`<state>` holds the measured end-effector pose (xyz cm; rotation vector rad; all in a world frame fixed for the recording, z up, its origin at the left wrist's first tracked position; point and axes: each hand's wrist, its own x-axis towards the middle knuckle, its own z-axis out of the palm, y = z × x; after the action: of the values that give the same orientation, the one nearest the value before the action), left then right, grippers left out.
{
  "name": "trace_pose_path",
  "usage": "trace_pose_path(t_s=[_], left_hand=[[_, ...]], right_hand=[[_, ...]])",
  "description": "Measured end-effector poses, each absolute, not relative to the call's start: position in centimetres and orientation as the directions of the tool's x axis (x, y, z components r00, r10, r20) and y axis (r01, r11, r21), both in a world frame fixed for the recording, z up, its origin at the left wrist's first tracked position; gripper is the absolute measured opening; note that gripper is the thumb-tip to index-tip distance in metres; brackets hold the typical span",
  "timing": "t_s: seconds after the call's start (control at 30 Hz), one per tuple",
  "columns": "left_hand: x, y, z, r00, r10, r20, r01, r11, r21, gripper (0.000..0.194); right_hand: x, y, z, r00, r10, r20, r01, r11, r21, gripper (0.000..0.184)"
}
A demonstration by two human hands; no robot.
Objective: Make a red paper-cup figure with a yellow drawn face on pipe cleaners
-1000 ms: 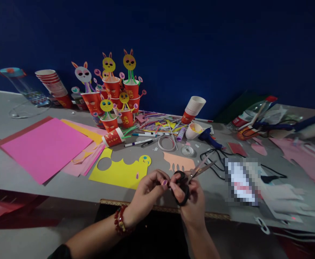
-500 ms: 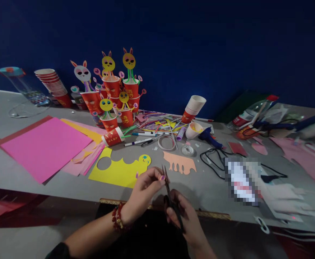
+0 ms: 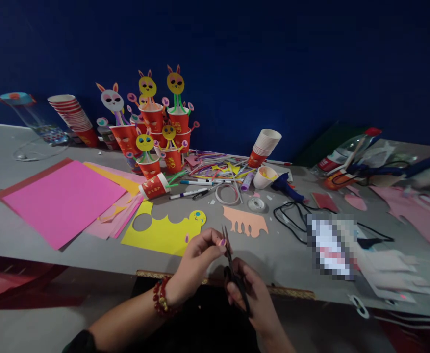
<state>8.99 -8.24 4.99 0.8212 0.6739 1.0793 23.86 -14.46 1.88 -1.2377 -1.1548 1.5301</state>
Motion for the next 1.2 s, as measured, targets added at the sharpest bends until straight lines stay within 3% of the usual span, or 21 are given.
trace_pose_path(t_s=[0.57,1.2], left_hand=[[9.01,-8.12,4.97,0.334,0.939,-0.084,-0.464,0.241,0.852,0.024],[9.03,-8.22,4.77,0.339,0.937,-0.087,-0.461,0.246,0.853,0.022]], right_hand=[[23.69,-14.74,1.43,-0.052,0.979,-0.197,-0.022,-0.198,-0.98,0.05],[23.9,-14.54,1.34,-0.147,0.959,-0.24,-0.016,-0.245,-0.969,0.055]])
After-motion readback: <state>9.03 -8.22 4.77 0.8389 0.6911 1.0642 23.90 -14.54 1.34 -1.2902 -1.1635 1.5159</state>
